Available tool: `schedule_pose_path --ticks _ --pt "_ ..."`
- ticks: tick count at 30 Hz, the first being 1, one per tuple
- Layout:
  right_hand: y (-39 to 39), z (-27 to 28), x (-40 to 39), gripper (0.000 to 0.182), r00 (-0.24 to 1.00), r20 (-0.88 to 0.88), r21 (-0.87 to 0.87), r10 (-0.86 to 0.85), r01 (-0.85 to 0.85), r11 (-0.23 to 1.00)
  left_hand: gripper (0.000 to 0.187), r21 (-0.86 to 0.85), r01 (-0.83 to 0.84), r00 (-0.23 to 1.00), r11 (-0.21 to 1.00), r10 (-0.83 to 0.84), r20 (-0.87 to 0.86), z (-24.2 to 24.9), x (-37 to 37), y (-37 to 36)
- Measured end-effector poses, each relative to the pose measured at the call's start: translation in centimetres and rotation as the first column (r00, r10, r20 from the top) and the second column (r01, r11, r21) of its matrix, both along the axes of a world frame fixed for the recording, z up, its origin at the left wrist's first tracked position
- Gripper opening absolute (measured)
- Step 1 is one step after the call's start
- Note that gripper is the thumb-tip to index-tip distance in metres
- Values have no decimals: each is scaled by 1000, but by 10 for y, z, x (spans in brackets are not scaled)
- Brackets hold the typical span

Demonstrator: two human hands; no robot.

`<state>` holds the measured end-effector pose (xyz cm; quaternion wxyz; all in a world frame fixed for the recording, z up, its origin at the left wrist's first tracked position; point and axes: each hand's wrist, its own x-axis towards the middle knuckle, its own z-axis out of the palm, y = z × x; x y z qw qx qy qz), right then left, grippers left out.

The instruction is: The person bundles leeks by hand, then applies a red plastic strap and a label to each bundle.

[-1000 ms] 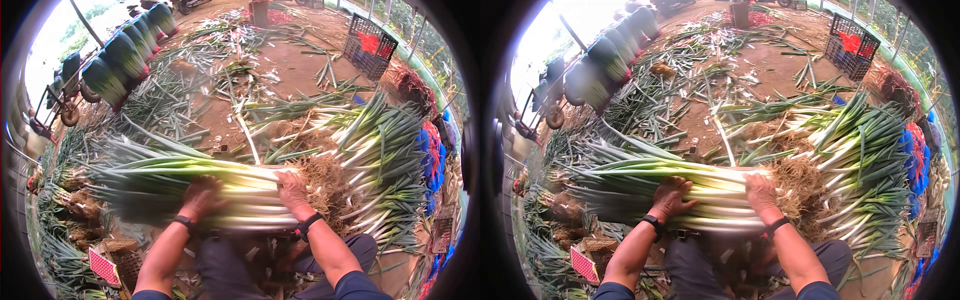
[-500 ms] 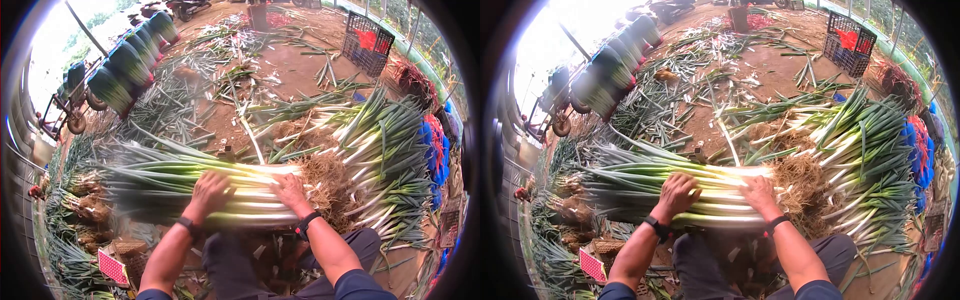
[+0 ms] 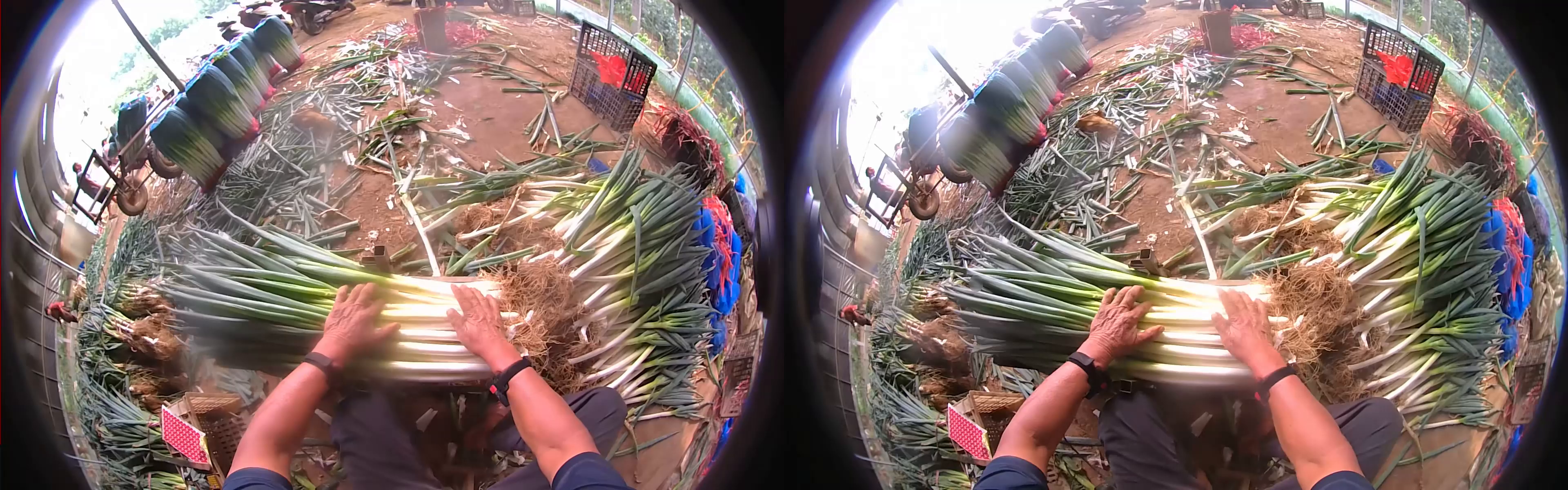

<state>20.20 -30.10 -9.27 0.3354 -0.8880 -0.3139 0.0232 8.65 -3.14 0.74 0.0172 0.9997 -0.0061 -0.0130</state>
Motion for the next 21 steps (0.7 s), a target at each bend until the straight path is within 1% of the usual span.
schedule_pose_path --ticks 1,2,3,4,5,6,7,9,10,11,12,13,15,17,19,20,21 --pt "-2 5 -2 48 1000 -11 1 -2 2 1000 68 10 12 999 1000 -13 40 -3 -1 0" --pt "-6 11 0 49 993 -99 -77 59 -67 995 76 34 39 998 999 -41 47 -6 -1 3" --pt "-7 18 2 51 975 -188 -152 118 -147 977 76 33 42 998 999 -44 44 -6 2 2" --pt "-9 16 1 51 974 -195 -155 119 -151 976 81 15 3 1000 1000 -3 26 -9 3 1" --pt "-10 15 -1 51 979 -166 -172 118 -147 974 87 -1 -39 999 999 39 6 -10 4 2" --pt "-9 14 0 51 984 -130 -186 121 -145 972 93 18 -80 984 997 82 -155 -4 10 0" --pt "-7 10 1 51 984 -129 -187 125 -148 971 93 18 -84 984 996 85 -155 1 13 0" --pt "-7 -1 -3 50 995 62 -195 79 -66 979 89 14 -105 964 994 106 -244 6 14 -3" --pt "-4 10 -4 47 993 -14 -248 117 -117 962 87 -72 -122 958 990 99 -268 11 9 -3" --pt "-1 25 0 44 988 -91 -320 122 -146 936 87 -154 -153 964 976 114 -241 5 -2 2" --pt "-5 24 4 38 958 -162 -315 237 -278 908 84 -119 -189 960 975 158 -233 2 -6 2" --pt "-18 -28 -1 33 893 327 -117 308 -285 951 82 -153 -184 962 971 146 -230 -2 -4 3" --pt "-10 7 10 44 966 -7 -219 259 -254 942 78 -85 -164 962 983 140 -235 2 15 -1" --pt "-7 24 12 55 958 -215 -260 188 -242 935 78 -88 -157 966 984 135 -220 14 18 -13" --pt "-10 23 5 61 958 -235 -325 164 -236 916 82 -67 -106 977 992 92 -192 11 12 -8" --pt "-13 19 0 63 969 -215 -336 121 -190 922 83 -66 -121 973 990 105 -206 10 9 -8" --pt "-14 17 -7 63 983 -150 -354 104 -151 923 84 -62 -115 976 991 101 -191 6 9 -7"
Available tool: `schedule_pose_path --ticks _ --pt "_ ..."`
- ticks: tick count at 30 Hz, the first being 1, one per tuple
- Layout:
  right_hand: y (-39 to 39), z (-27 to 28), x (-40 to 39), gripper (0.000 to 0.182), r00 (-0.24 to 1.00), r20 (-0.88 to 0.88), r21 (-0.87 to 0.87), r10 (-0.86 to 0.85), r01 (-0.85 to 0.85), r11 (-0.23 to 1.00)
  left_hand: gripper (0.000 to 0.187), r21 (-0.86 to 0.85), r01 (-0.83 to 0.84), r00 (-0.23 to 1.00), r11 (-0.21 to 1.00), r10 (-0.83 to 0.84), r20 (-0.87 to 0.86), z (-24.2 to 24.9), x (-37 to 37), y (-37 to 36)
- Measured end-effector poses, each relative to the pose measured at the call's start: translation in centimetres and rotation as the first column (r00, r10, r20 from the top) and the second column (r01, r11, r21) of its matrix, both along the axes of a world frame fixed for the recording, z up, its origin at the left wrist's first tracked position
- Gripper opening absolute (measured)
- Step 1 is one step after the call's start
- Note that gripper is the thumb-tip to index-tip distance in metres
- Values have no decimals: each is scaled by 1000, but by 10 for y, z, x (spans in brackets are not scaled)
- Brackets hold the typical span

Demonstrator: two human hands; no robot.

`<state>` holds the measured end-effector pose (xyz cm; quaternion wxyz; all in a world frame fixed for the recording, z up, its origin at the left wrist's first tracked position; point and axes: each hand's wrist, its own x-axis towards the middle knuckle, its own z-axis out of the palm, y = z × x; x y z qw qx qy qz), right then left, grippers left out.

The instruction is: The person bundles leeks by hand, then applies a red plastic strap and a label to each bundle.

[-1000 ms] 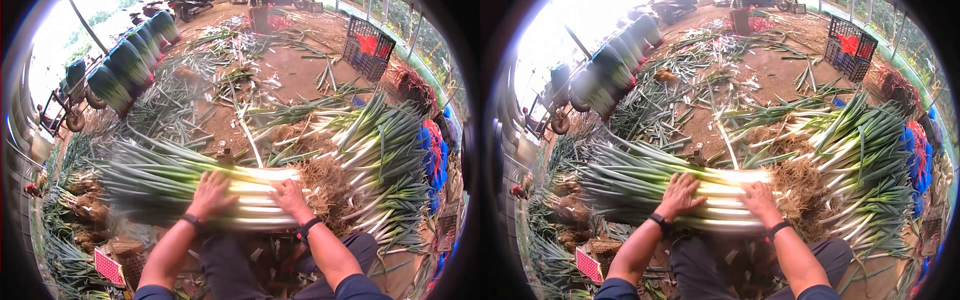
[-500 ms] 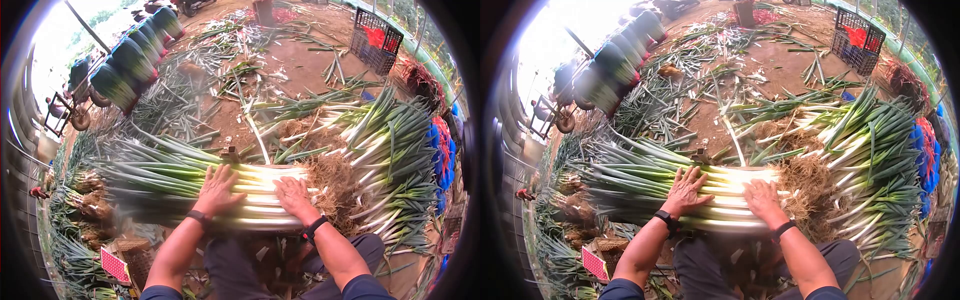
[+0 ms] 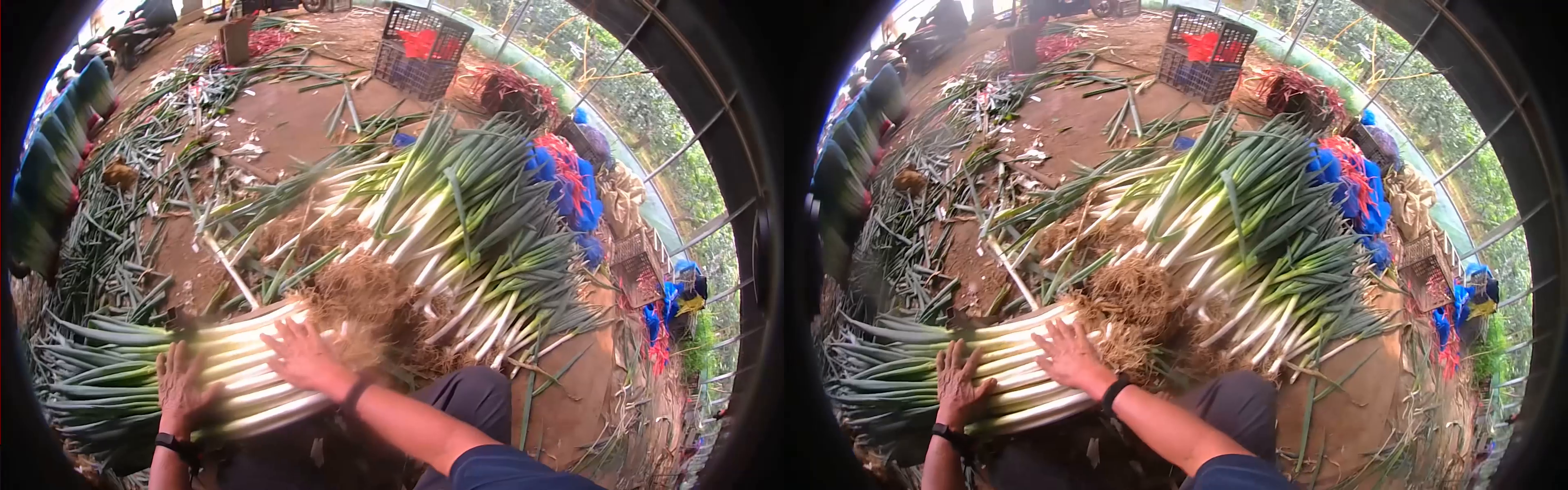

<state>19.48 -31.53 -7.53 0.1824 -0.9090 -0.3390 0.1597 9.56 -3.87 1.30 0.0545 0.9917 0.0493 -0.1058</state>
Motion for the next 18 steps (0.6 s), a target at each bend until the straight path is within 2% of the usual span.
schedule_pose_path --ticks 2,3,5,6,7,8,10,11,12,13,14,16,18 --pt "7 12 7 65 994 -103 -19 -46 45 999 83 15 -7 1000 1000 7 -4 -8 8 6" --pt "7 13 13 65 993 -101 -16 -53 52 999 83 18 0 1000 1000 0 -2 -10 8 8" --pt "-3 10 29 61 966 -257 162 -26 70 984 82 49 8 1000 999 -8 6 -13 6 10" --pt "-15 10 39 61 966 -255 168 -41 86 982 82 55 24 1000 998 -25 8 -15 6 12" --pt "-35 14 55 55 875 -483 414 -9 237 879 81 57 24 1000 998 -24 11 -19 8 13" --pt "-55 20 67 50 738 -666 578 107 421 699 81 63 15 1000 998 -15 6 -20 6 14" --pt "-119 84 90 38 724 -681 528 -110 589 612 80 62 17 999 998 -18 26 -15 5 9" --pt "-155 86 108 36 759 -607 570 -237 623 535 80 59 11 1000 998 -12 13 -13 5 7" --pt "-184 49 134 37 554 -762 477 -337 831 287 80 54 7 1000 999 -7 3 -11 7 8" --pt "-219 57 139 34 476 -743 406 -471 879 248 80 43 8 1000 999 -8 15 -12 7 9" --pt "-252 32 147 33 395 -799 395 -453 913 100 80 45 0 1000 999 0 16 -12 5 9" --pt "-314 -57 163 32 259 -822 300 -508 954 1 81 44 2 1000 999 -3 18 -9 7 6" --pt "-335 -86 161 30 190 -836 216 -515 976 11 82 37 -15 1000 999 14 23 -8 8 5"
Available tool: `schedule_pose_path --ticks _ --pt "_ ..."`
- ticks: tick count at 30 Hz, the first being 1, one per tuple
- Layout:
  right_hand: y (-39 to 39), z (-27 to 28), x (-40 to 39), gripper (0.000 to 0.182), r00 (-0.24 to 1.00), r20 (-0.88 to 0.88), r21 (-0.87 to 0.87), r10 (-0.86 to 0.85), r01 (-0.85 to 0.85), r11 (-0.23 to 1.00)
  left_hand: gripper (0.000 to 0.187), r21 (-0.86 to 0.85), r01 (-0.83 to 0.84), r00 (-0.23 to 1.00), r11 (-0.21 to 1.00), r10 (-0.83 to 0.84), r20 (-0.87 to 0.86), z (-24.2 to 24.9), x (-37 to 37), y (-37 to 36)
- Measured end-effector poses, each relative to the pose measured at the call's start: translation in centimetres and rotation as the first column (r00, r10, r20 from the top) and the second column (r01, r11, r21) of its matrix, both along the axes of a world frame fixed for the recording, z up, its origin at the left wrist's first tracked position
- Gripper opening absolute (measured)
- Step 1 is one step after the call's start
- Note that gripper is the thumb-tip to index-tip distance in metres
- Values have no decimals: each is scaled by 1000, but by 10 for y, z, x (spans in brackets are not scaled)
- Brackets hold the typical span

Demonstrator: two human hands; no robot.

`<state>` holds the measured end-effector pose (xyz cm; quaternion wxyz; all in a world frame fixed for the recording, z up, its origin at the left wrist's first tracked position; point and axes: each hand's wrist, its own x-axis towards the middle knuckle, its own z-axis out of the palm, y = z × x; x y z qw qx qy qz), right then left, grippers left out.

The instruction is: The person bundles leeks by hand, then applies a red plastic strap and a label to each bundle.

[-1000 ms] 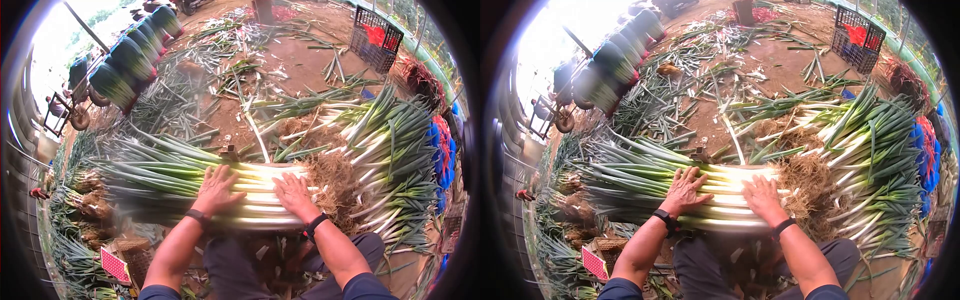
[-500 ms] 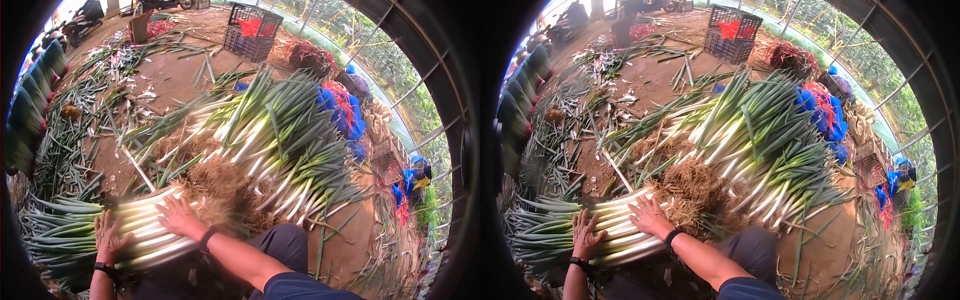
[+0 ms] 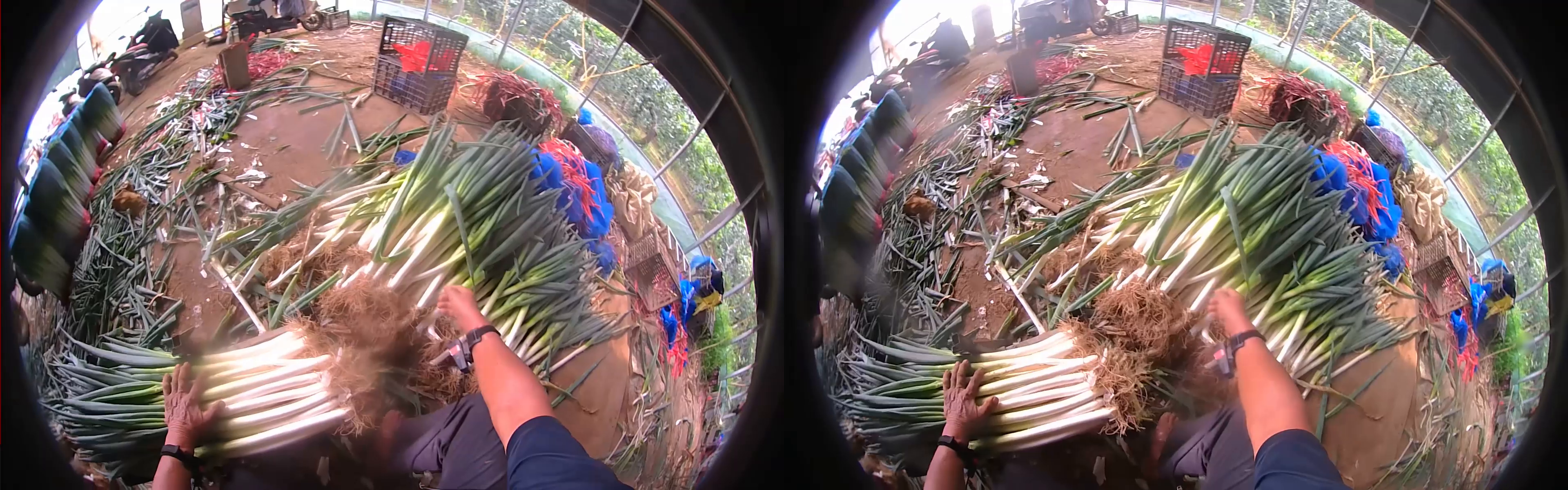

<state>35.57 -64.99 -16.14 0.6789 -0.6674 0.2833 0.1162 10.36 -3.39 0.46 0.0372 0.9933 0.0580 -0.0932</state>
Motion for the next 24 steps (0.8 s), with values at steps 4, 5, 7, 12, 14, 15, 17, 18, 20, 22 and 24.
schedule_pose_path --ticks 4,5,7,12,14,15,17,18,20,22,24 --pt "13 -38 26 27 1000 -8 48 -29 29 998 82 6 -7 1000 1000 7 13 -1 1 1" --pt "21 -49 41 26 999 32 68 -14 11 998 83 3 0 1000 1000 0 9 0 3 2" --pt "30 -102 73 26 977 215 -194 1 42 980 85 -6 2 1000 1000 -2 -8 1 2 1" --pt "53 -180 144 40 981 162 -295 -103 148 944 85 4 3 1000 1000 -3 5 -2 3 4" --pt "76 -157 149 43 989 58 -282 -138 149 948 85 2 -5 1000 1000 5 4 -3 3 3" --pt "87 -150 149 43 990 51 -285 -131 140 948 85 7 0 1000 1000 0 9 -2 4 3" --pt "115 -132 147 58 938 287 -371 -194 295 881 85 17 -5 1000 1000 5 2 -3 5 2" --pt "141 -58 130 76 975 70 -427 -209 219 877 85 18 10 1000 1000 -10 11 -3 5 3" --pt "149 -83 142 83 975 81 -541 -205 216 813 85 40 5 1000 999 -6 27 -5 4 5" --pt "150 -84 141 86 973 197 -525 -119 207 826 84 50 43 998 998 -45 40 -10 1 9" --pt "145 -67 134 80 974 208 -452 91 13 892 81 33 56 996 998 -58 62 -13 -2 13"
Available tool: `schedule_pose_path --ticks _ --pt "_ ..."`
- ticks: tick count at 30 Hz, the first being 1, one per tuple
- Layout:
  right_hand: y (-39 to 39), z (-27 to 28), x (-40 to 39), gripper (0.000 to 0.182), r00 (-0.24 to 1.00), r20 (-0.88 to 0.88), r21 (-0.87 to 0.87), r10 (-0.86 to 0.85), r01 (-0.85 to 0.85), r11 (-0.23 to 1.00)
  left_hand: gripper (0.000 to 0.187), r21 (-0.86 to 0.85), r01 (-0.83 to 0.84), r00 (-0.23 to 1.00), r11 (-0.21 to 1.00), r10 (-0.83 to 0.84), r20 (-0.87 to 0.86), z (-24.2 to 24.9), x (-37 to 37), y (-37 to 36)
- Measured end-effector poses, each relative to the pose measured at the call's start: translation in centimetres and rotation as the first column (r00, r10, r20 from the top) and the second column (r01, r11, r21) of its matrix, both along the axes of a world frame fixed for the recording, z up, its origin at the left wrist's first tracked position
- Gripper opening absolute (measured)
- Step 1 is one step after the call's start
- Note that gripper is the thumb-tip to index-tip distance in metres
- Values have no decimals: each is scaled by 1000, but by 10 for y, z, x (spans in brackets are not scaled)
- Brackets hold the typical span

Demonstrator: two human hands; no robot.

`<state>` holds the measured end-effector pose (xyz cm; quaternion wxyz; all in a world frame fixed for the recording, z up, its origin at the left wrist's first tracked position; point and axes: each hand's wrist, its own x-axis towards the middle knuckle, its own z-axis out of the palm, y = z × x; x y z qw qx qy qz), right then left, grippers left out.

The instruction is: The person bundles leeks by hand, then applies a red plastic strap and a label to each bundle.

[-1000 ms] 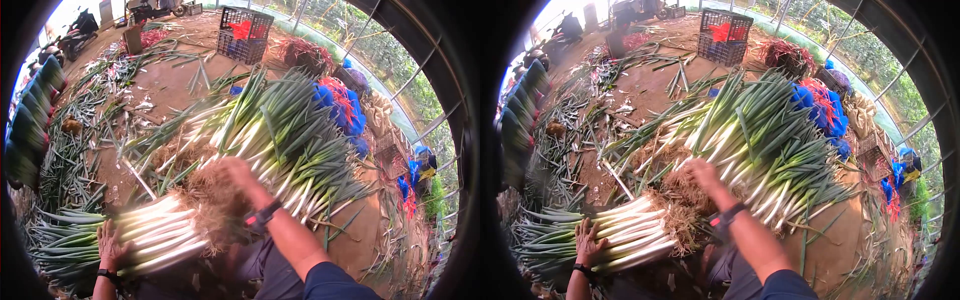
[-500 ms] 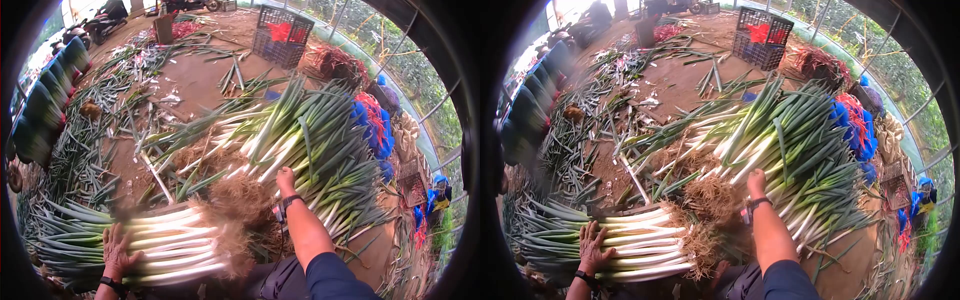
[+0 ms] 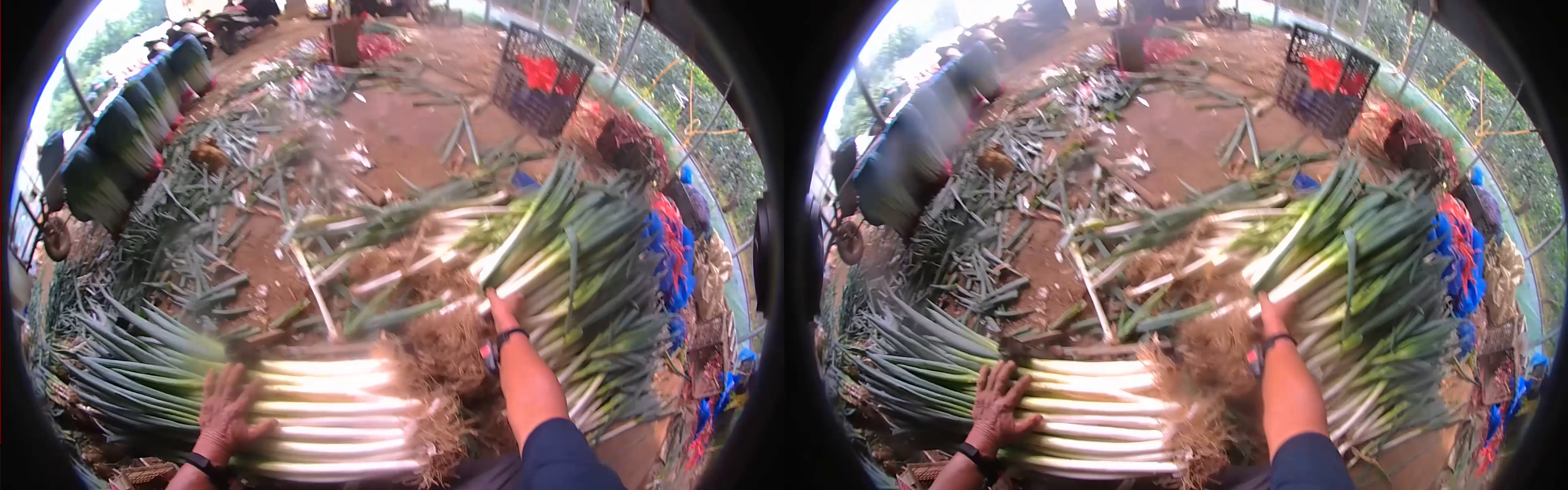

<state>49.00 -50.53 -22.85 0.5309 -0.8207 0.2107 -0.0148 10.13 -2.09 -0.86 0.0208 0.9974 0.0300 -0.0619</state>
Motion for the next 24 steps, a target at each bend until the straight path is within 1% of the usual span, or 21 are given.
schedule_pose_path --ticks 1,2,3,4,5,6,8,10,11,12,13,14,15,16,18,20,21,23,24 --pt "-9 -29 7 81 998 64 -104 6 1 995 82 -4 -2 1000 1000 2 5 0 1 1" --pt "-24 -54 12 84 990 131 -60 56 -48 997 83 -9 -1 1000 1000 1 7 2 0 -1" --pt "-22 -36 8 80 998 58 74 28 -33 997 85 -14 -13 1000 1000 13 -2 1 0 0" --pt "-18 -23 6 75 998 -34 124 -44 48 991 84 -17 -13 1000 1000 13 -5 7 2 -5" --pt "-17 -40 8 69 994 22 224 -111 103 969 83 -36 -24 1000 999 24 -4 13 5 -9" --pt "-19 -59 12 67 976 -64 198 -209 218 956 82 -57 -37 999 998 36 -18 17 4 -12" --pt "-13 -31 -5 62 973 -93 269 -212 230 935 79 -34 -32 999 999 32 -4 14 2 -11" --pt "-35 -67 3 54 963 8 368 -270 248 896 80 -37 -33 999 999 32 -17 16 3 -10" --pt "-27 -45 -5 37 916 169 430 -363 263 864 80 -42 -35 999 999 35 -2 17 4 -10" --pt "-28 -15 -19 37 914 181 425 -362 259 867 80 -25 -30 1000 999 30 5 18 4 -11" --pt "-27 33 -40 31 950 115 566 -289 176 805 79 -11 -14 1000 1000 14 2 18 3 -12" --pt "-20 72 -61 26 975 52 689 -217 122 714 77 22 -2 1000 1000 2 -3 15 3 -9" --pt "0 99 -82 25 958 41 775 -285 149 614 76 -7 -31 999 1000 31 8 13 2 -7" --pt "-31 29 -82 23 991 -52 810 -124 115 574 75 -40 -42 999 998 42 8 10 0 -7" --pt "28 139 -146 32 988 -25 917 -149 83 390 75 -40 -46 998 998 48 49 0 -1 -5" --pt "25 154 -146 34 992 84 947 -91 -51 317 73 -33 -44 996 998 46 77 -7 -1 -4" --pt "20 167 -151 34 989 100 943 -104 -61 327 72 -53 -39 996 998 43 76 -7 -2 -5" --pt "18 191 -158 28 986 47 962 -161 -2 272 71 -66 -34 995 997 40 91 -6 1 -3" --pt "-5 201 -160 24 974 218 972 54 -222 81 71 -73 -31 994 997 38 107 -4 0 -5"
